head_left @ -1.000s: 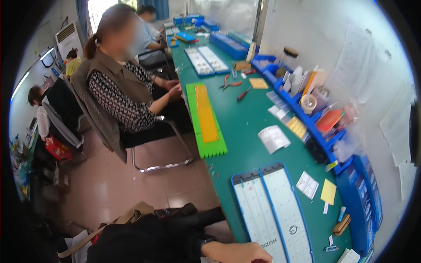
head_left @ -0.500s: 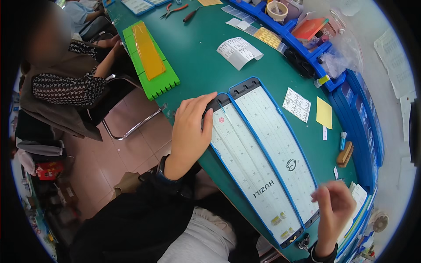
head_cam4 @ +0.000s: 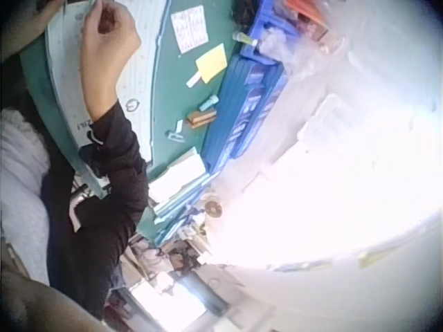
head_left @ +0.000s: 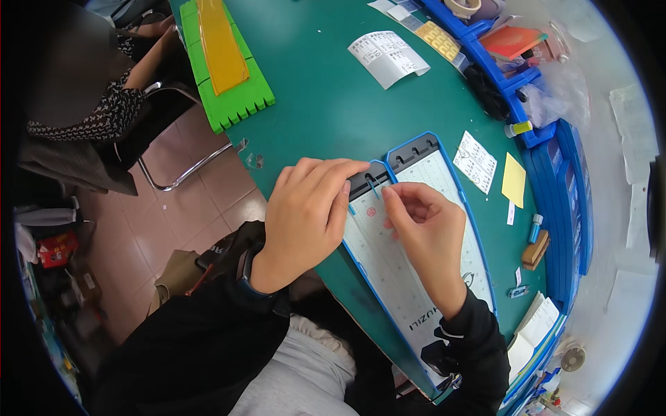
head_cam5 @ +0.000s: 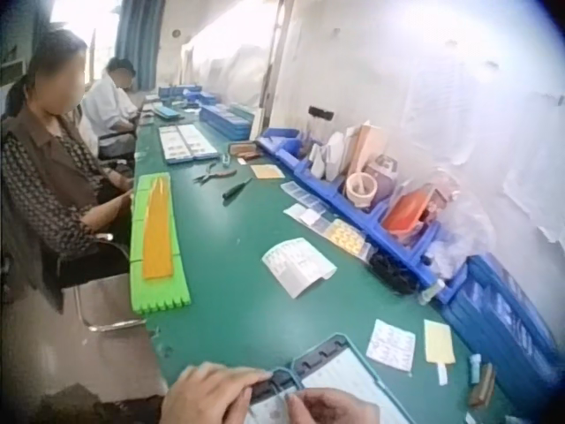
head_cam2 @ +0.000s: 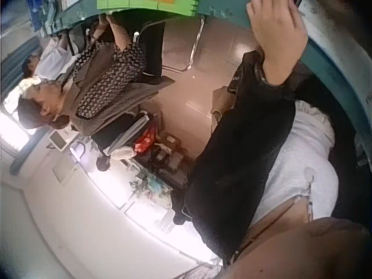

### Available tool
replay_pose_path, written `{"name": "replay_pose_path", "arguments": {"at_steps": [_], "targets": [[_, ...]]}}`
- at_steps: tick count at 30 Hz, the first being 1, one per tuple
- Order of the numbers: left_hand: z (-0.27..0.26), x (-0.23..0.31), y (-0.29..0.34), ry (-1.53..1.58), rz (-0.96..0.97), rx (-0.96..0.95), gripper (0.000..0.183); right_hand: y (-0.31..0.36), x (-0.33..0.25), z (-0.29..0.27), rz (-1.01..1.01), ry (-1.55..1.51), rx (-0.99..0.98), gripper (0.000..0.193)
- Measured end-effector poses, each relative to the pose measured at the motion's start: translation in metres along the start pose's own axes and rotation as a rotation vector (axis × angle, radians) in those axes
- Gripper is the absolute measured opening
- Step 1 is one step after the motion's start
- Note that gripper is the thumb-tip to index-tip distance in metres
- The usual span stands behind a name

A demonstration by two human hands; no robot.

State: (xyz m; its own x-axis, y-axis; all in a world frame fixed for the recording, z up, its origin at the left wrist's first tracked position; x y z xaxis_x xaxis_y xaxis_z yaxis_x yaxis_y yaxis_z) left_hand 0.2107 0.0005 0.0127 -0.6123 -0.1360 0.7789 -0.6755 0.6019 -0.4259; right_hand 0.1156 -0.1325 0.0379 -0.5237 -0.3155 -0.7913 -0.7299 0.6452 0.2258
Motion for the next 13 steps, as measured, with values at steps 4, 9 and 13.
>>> {"name": "replay_pose_path", "arguments": {"at_steps": [4, 9, 13], "targets": [[0.0013, -0.0014, 0.0004, -0.015, 0.004, 0.016, 0.025, -0.0026, -0.0013, 0.0027, -0.023, 0.068, -0.003, 0.016], [0.0009, -0.0007, 0.0006, -0.039, 0.006, 0.003, 0.026, -0.0030, -0.0009, 0.0009, -0.036, 0.057, -0.031, 0.015], [0.0025, -0.0008, 0.0009, -0.037, -0.005, -0.012, 0.026, -0.0042, -0.0014, -0.0006, -0.017, 0.091, -0.060, 0.016]]}}
Point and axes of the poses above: each hand's wrist, its own y-axis away from the middle knuckle, its own z-axis out of the palm, x = y × z, the point moved 2 cm from there along -y, towards the middle knuckle, and after that the axes turned 12 degrees about y, right-handed, at the moved point
